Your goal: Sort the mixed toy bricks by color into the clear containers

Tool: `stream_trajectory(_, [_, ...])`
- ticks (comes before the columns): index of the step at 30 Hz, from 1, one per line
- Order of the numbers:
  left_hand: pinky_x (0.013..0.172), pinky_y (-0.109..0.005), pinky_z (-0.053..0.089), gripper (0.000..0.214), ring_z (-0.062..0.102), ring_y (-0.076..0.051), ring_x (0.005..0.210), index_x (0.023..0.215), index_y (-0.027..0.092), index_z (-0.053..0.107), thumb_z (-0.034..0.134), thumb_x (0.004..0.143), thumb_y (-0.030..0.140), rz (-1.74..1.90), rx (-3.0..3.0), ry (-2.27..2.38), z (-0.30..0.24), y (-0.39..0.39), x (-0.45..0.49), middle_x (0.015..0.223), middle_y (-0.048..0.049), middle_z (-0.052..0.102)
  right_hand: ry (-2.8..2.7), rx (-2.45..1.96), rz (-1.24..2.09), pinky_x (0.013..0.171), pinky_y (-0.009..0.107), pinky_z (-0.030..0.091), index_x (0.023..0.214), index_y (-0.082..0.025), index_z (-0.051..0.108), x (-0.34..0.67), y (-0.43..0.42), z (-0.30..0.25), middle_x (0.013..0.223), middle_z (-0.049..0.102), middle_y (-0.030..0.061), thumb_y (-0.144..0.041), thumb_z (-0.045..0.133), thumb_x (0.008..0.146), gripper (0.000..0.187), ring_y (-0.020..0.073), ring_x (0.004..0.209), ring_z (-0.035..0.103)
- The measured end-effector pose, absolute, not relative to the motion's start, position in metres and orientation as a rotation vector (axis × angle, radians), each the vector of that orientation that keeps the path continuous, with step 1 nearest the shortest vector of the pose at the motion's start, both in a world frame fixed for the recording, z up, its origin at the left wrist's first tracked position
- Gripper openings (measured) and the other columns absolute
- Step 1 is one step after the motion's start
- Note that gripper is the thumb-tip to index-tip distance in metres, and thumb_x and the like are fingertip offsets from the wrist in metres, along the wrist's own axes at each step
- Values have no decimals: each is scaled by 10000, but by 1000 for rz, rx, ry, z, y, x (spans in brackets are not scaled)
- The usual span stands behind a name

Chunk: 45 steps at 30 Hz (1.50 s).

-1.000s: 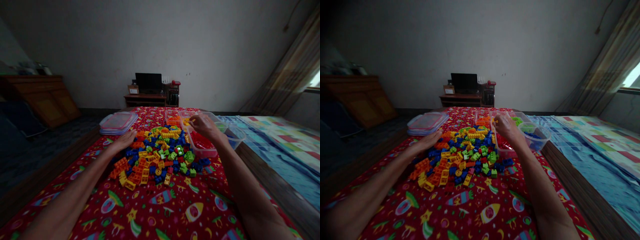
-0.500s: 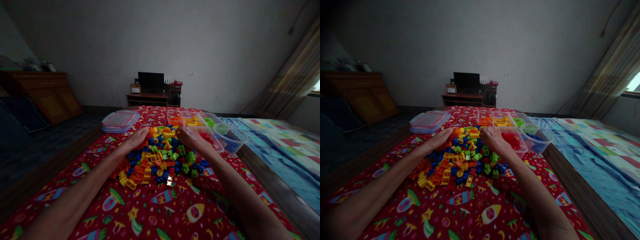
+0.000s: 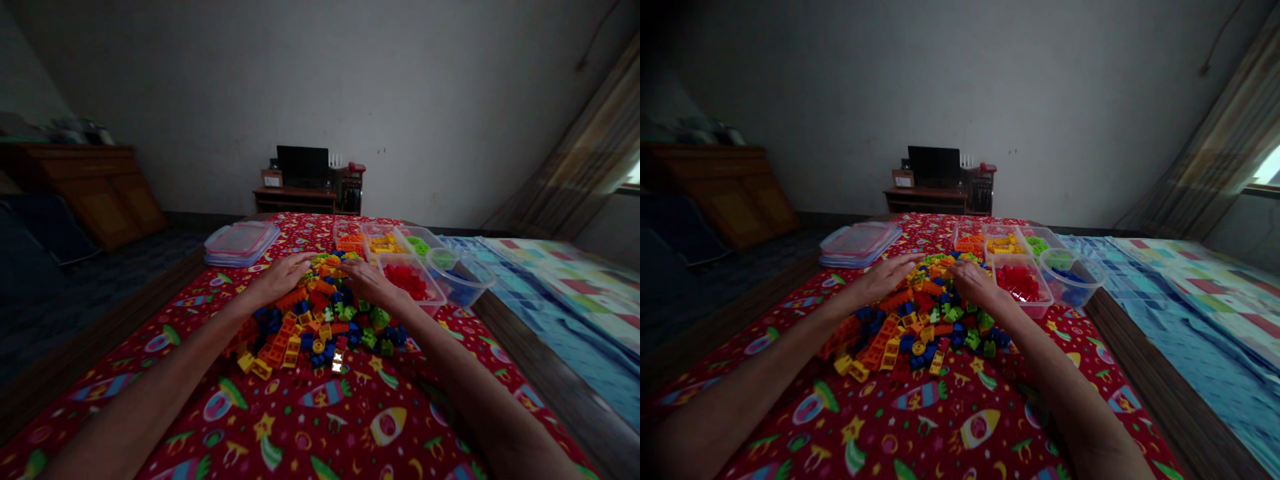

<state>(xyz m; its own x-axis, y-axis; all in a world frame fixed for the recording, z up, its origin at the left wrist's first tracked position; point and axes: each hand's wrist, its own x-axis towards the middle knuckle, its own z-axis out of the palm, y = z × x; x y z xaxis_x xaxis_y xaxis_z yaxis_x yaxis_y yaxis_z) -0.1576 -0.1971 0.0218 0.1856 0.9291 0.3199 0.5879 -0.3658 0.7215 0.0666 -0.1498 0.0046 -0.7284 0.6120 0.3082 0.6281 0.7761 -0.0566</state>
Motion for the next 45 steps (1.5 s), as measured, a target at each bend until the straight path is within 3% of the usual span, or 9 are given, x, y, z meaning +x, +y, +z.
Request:
stream_trajectory(6, [901, -311, 474, 547, 628, -272, 1073, 1132, 229, 680, 679, 654, 494, 603, 2071, 1535, 32, -199, -190, 1172, -67, 688, -2600, -1151, -63, 750, 306, 443, 1206, -160, 605, 67, -153, 10, 890, 671, 127, -148, 431, 894, 357, 218, 838, 612])
stream_trajectory(11, [797, -286, 499, 488, 661, -264, 956, 1110, 251, 699, 682, 647, 405, 473, 2153, 1469, 25, -201, -183, 1067, -43, 728, -2537, -1054, -257, 940, 392, 401, 1337, -176, 501, 57, -157, -4, 1294, 534, 191, -126, 414, 898, 451, 275, 1194, 468])
stream_trajectory(13, [755, -280, 501, 418, 675, -249, 872, 1077, 247, 717, 626, 680, 343, 510, 2191, 1509, 20, -199, -175, 988, -34, 745, -2595, -968, -233, 985, 421, 371, 1362, -187, 476, 55, -157, -7, 1342, 506, 178, -84, 414, 883, 494, 274, 1239, 431])
stream_trajectory(17, [739, -284, 504, 423, 678, -232, 802, 1110, 215, 707, 539, 726, 268, 570, 2279, 1656, 14, -198, -162, 885, -44, 750, -2662, -886, -56, 912, 333, 418, 1210, -149, 594, 56, -154, -6, 1098, 653, 135, -64, 450, 862, 386, 222, 1070, 548])
stream_trajectory(21, [789, -297, 519, 437, 681, -233, 882, 1142, 174, 684, 500, 756, 261, 595, 2297, 1686, 15, -198, -161, 967, -59, 748, -2531, -899, 62, 828, 281, 441, 998, -145, 682, 60, -151, 2, 972, 690, 115, -86, 491, 849, 249, 197, 943, 607])
stream_trajectory(30, [902, -328, 499, 359, 660, -230, 1004, 1071, 223, 709, 481, 821, 341, 668, 2358, 1743, 14, -193, -164, 1087, -33, 726, -1787, -779, 848, 685, 298, 500, 1033, -152, 690, 79, -135, 23, 821, 710, 51, -422, 595, 810, 363, 178, 756, 650])
stream_trajectory(39, [966, -378, 460, 515, 600, -253, 1115, 1239, 173, 595, 486, 854, 497, 976, 2434, 1508, 20, -207, -142, 1238, -94, 644, -1626, -581, 1106, 687, 264, 508, 990, -180, 681, 75, -150, 37, 797, 690, 23, -536, 648, 740, 435, 132, 722, 630])
stream_trajectory(41, [899, -363, 491, 529, 626, -254, 1053, 1225, 193, 594, 547, 819, 528, 955, 2396, 1462, 19, -211, -134, 1181, -76, 673, -1674, -536, 1170, 699, 273, 508, 987, -192, 686, 68, -157, 39, 780, 685, 18, -557, 649, 734, 445, 139, 728, 631])
stream_trajectory(45, [713, -298, 498, 339, 661, -216, 800, 913, 172, 680, 595, 793, 477, 911, 2315, 1509, 18, -216, -125, 878, -36, 725, -1803, -500, 1133, 715, 286, 489, 973, -190, 687, 61, -162, 40, 758, 668, 18, -577, 629, 742, 454, 155, 735, 623])
